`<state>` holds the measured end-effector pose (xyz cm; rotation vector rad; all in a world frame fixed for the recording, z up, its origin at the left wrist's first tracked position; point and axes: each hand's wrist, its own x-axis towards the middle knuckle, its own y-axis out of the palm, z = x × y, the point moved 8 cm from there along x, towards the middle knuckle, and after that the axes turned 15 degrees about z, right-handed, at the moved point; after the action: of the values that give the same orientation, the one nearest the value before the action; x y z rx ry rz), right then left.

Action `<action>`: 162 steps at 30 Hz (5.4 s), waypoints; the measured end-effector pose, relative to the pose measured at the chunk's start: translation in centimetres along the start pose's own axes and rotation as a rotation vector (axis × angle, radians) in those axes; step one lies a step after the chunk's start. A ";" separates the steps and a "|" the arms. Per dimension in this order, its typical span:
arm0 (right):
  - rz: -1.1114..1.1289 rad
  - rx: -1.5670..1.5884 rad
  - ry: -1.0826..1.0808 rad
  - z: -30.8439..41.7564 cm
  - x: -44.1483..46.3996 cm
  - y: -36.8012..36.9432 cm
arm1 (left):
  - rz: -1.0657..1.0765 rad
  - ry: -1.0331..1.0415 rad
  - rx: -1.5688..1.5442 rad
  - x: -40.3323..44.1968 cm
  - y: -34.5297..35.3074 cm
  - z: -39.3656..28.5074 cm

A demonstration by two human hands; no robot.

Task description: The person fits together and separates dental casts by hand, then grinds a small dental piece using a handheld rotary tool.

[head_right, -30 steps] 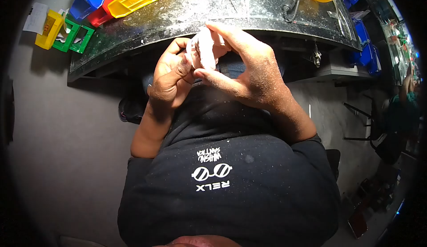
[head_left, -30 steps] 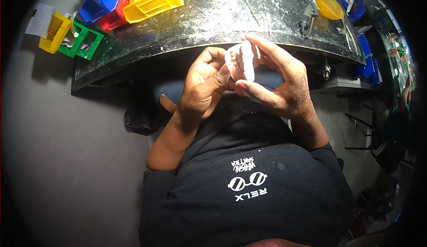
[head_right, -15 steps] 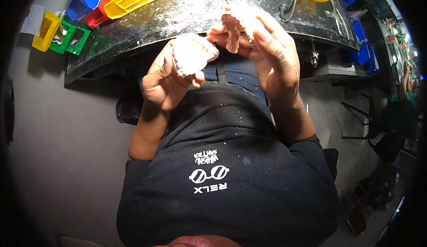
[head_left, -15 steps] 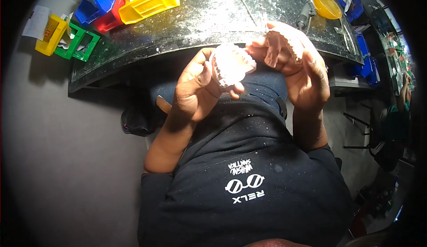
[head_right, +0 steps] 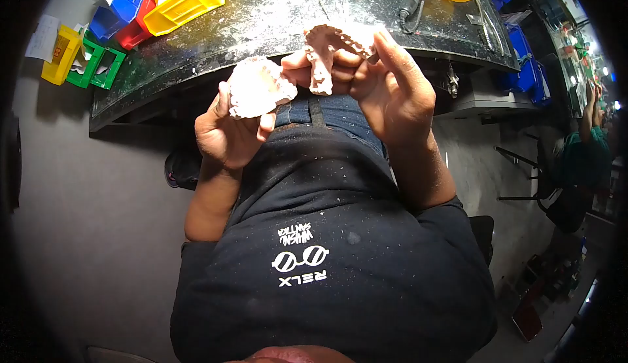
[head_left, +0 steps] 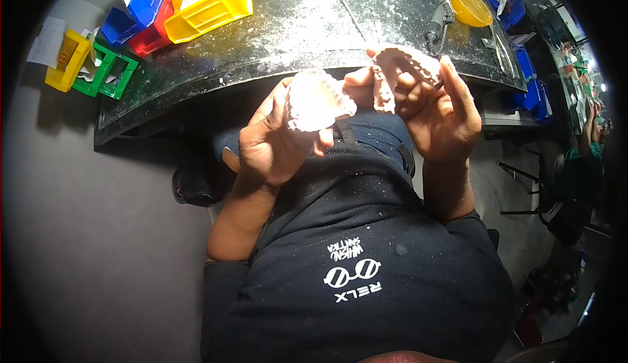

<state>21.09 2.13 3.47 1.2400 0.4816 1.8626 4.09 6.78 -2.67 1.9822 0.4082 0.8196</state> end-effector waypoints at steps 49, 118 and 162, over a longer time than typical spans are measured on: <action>-0.142 -0.056 0.248 -1.1 0.2 -0.4 | -0.033 0.057 -0.070 -0.4 -0.1 -0.4; 0.073 -1.605 0.221 -0.9 0.5 2.7 | 0.019 0.119 1.058 0.9 -0.6 -1.1; -0.722 -1.519 0.018 24.4 -18.9 0.8 | 1.833 -0.666 0.861 0.9 17.3 6.6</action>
<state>45.65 -16.49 3.93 -0.0356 -0.4430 1.0445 8.61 -5.89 10.12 2.9367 -2.0419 0.8754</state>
